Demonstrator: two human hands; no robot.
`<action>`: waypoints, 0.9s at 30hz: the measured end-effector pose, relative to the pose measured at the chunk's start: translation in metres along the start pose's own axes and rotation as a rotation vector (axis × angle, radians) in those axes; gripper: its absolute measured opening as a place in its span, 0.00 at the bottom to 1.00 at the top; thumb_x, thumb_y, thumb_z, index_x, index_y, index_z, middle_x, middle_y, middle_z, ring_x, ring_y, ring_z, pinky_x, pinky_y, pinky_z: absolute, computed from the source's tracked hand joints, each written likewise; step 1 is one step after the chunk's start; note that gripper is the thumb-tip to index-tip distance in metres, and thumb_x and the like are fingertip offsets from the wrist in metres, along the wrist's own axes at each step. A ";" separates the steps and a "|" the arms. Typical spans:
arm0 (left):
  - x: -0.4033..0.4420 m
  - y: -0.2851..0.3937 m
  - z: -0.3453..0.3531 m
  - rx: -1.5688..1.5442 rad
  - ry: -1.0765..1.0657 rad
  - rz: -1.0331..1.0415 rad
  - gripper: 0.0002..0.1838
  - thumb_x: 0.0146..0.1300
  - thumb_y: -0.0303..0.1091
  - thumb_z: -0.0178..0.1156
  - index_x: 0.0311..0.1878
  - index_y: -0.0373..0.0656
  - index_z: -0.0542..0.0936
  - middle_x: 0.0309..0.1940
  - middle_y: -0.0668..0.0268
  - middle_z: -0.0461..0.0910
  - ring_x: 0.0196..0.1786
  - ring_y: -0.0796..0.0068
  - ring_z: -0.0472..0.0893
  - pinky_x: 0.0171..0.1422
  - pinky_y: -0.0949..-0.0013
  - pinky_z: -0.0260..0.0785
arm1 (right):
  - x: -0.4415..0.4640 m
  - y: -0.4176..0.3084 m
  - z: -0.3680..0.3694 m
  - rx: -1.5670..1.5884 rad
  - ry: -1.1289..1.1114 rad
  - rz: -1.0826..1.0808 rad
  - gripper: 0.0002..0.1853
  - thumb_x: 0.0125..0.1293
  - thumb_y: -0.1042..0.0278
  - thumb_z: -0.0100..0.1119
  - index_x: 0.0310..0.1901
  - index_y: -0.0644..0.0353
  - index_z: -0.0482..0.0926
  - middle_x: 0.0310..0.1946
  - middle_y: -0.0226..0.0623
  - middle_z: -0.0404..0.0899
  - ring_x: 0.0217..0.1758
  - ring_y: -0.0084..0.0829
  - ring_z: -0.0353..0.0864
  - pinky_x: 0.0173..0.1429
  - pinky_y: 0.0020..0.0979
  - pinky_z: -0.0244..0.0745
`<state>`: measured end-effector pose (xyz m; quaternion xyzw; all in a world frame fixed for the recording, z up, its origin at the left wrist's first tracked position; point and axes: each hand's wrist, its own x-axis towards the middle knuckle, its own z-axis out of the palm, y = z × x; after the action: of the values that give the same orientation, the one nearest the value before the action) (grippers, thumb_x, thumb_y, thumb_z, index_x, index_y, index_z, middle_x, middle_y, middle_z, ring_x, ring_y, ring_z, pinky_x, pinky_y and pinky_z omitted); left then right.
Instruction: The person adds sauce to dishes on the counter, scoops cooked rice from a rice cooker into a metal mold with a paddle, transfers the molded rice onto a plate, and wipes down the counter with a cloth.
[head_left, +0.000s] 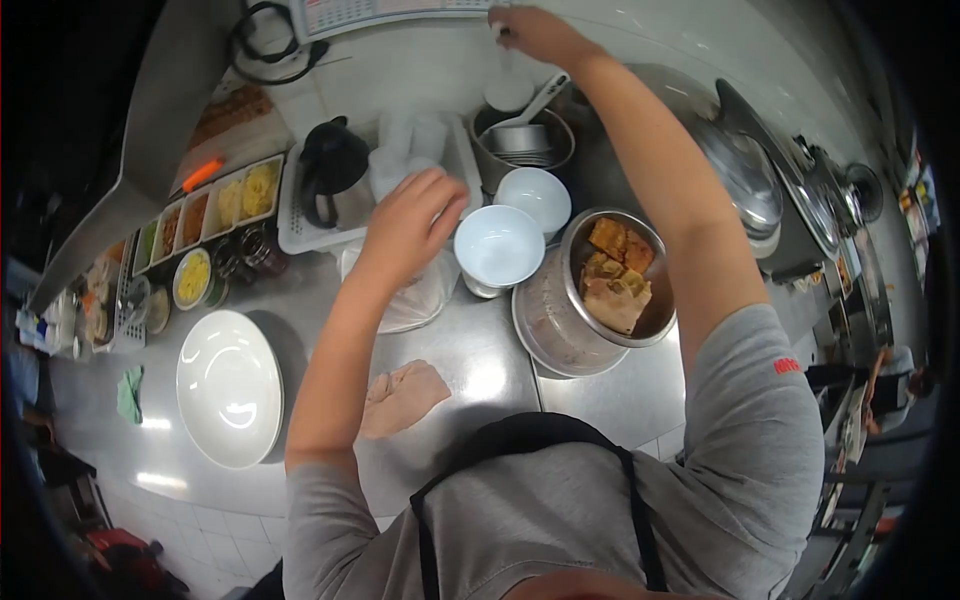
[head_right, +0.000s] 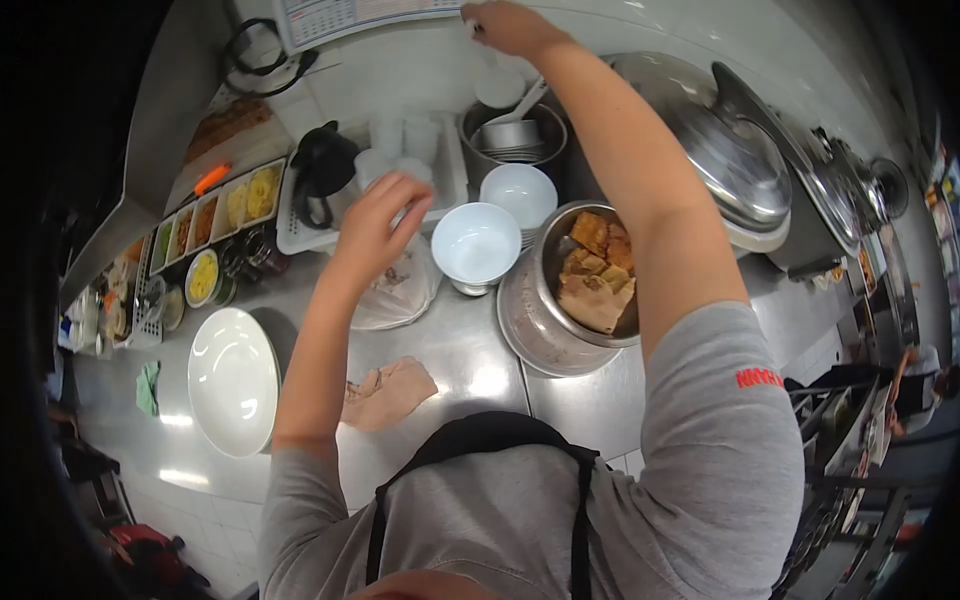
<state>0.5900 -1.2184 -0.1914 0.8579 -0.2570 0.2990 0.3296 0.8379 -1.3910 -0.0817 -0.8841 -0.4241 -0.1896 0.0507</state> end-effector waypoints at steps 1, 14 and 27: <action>0.020 -0.011 0.020 0.040 -0.055 0.057 0.04 0.56 0.29 0.57 0.34 0.40 0.76 0.30 0.63 0.74 0.38 0.61 0.75 0.41 0.65 0.68 | -0.007 -0.005 -0.025 0.048 0.077 -0.003 0.15 0.55 0.69 0.56 0.46 0.58 0.74 0.42 0.47 0.77 0.48 0.46 0.76 0.50 0.43 0.70; 0.119 -0.084 0.162 0.242 -0.543 0.206 0.08 0.51 0.28 0.58 0.36 0.44 0.77 0.36 0.60 0.76 0.41 0.55 0.77 0.43 0.56 0.70 | -0.054 -0.001 -0.083 0.007 0.226 0.037 0.12 0.56 0.72 0.52 0.44 0.59 0.73 0.36 0.49 0.78 0.43 0.50 0.76 0.45 0.44 0.70; 0.130 -0.129 0.173 0.498 -0.529 -0.168 0.11 0.61 0.31 0.45 0.42 0.41 0.75 0.42 0.53 0.78 0.47 0.51 0.77 0.49 0.53 0.70 | -0.070 -0.001 -0.091 0.017 0.278 0.104 0.13 0.56 0.73 0.52 0.44 0.60 0.73 0.35 0.51 0.78 0.43 0.51 0.76 0.45 0.44 0.70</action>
<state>0.8215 -1.2905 -0.2598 0.9775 -0.1813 0.0921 0.0563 0.7707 -1.4636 -0.0244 -0.8697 -0.3682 -0.3037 0.1259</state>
